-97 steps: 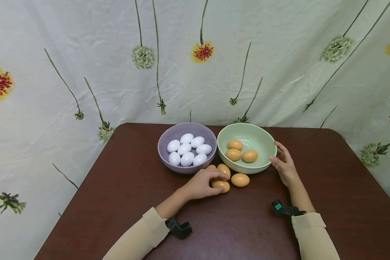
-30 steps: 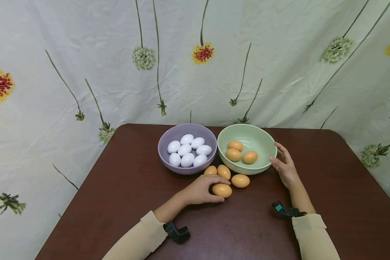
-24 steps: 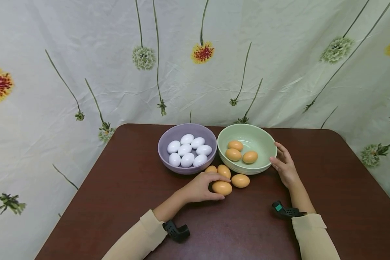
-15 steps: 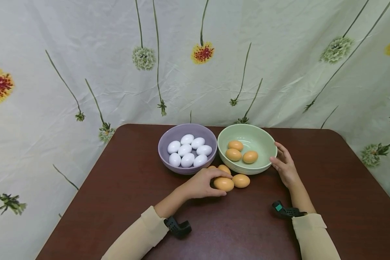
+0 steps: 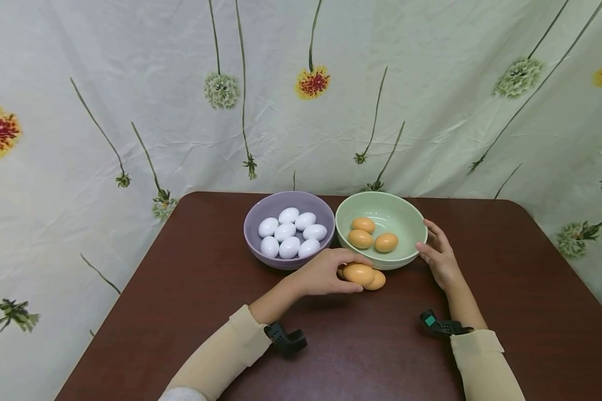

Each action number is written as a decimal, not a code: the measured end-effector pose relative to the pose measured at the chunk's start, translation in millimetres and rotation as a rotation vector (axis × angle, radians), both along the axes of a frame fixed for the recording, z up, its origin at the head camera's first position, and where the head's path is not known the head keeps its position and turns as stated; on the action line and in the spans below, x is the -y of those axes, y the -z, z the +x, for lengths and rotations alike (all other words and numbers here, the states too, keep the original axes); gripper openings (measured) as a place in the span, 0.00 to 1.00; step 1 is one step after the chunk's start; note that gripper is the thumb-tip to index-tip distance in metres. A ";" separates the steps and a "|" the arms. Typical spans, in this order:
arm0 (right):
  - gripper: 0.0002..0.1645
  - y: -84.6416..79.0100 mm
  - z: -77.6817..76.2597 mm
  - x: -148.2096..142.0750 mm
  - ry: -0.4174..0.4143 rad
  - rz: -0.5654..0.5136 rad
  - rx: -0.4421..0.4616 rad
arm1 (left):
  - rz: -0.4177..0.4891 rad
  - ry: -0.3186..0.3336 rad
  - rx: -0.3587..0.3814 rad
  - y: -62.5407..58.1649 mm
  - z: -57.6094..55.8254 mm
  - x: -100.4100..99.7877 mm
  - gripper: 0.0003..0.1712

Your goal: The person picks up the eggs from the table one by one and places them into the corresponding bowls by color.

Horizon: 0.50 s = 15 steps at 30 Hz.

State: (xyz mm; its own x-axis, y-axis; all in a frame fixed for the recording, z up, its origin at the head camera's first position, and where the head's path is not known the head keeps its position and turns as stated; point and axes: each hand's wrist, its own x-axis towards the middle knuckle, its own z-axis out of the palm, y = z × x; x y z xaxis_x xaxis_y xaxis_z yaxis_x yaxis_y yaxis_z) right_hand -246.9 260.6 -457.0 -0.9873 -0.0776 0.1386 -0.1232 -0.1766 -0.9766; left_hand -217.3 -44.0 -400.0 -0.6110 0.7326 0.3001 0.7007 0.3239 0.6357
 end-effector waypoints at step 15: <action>0.34 1.0 -0.5 -0.3 0.001 -0.012 -0.003 | 0.025 0.011 -0.010 -19.3 -14.7 -18.5 0.26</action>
State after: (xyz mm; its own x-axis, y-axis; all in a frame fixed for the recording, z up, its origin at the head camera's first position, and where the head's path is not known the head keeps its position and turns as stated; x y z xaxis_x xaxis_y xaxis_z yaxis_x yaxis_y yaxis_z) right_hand -247.5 260.9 -458.0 -0.9869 -0.0749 0.1428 -0.1266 -0.1884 -0.9739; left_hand -232.0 -25.5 -380.7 -0.5999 0.7313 0.3245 0.7105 0.3006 0.6362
